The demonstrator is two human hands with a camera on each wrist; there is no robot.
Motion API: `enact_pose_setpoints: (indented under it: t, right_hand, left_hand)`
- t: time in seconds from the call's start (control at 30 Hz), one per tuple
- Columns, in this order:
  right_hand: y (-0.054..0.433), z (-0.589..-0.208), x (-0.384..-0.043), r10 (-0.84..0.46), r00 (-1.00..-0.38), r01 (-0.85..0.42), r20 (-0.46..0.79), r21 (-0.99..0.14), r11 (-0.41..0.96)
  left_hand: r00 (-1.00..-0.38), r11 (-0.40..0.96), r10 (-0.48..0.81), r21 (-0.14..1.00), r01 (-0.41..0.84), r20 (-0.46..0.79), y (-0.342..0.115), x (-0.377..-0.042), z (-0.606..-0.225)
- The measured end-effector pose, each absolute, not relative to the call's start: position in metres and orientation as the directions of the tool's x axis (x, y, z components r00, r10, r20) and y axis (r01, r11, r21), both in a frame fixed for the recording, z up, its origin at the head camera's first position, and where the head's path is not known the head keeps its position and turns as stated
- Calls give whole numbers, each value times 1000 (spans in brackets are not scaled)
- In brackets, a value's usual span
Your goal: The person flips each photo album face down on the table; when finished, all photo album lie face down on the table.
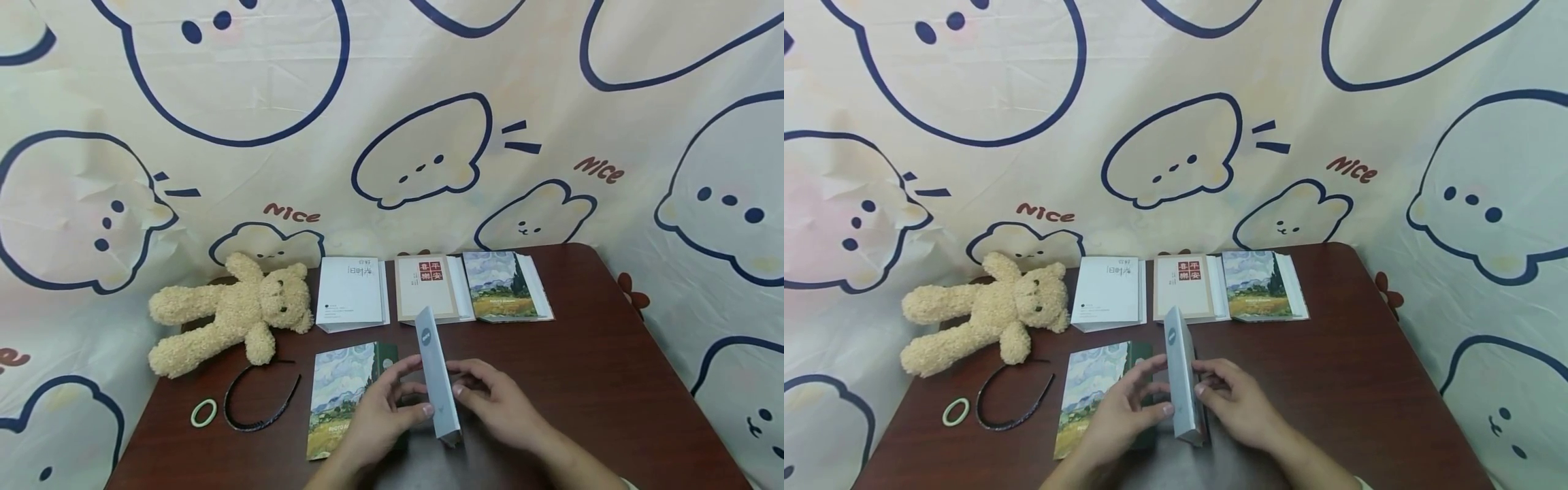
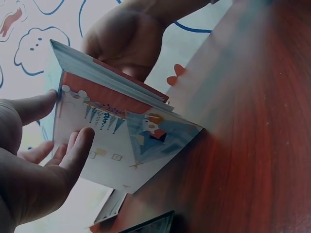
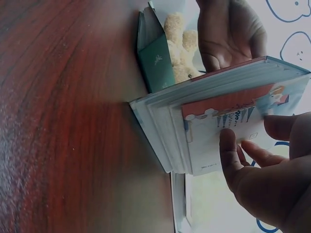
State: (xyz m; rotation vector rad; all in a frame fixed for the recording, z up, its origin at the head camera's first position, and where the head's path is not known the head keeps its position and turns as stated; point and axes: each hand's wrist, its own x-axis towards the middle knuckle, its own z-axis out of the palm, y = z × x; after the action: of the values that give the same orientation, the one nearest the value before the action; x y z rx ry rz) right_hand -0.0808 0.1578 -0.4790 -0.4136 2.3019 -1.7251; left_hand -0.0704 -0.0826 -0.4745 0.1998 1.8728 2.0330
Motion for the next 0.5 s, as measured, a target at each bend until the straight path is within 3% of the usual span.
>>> enact_pose_setpoints:
  t: [0.5]
  right_hand:
    - [172,-461,-81,-325,-946,-106,17,-960,258]
  left_hand:
    - [-910,-63,393,984,-167,-130,-68,-67,-484]
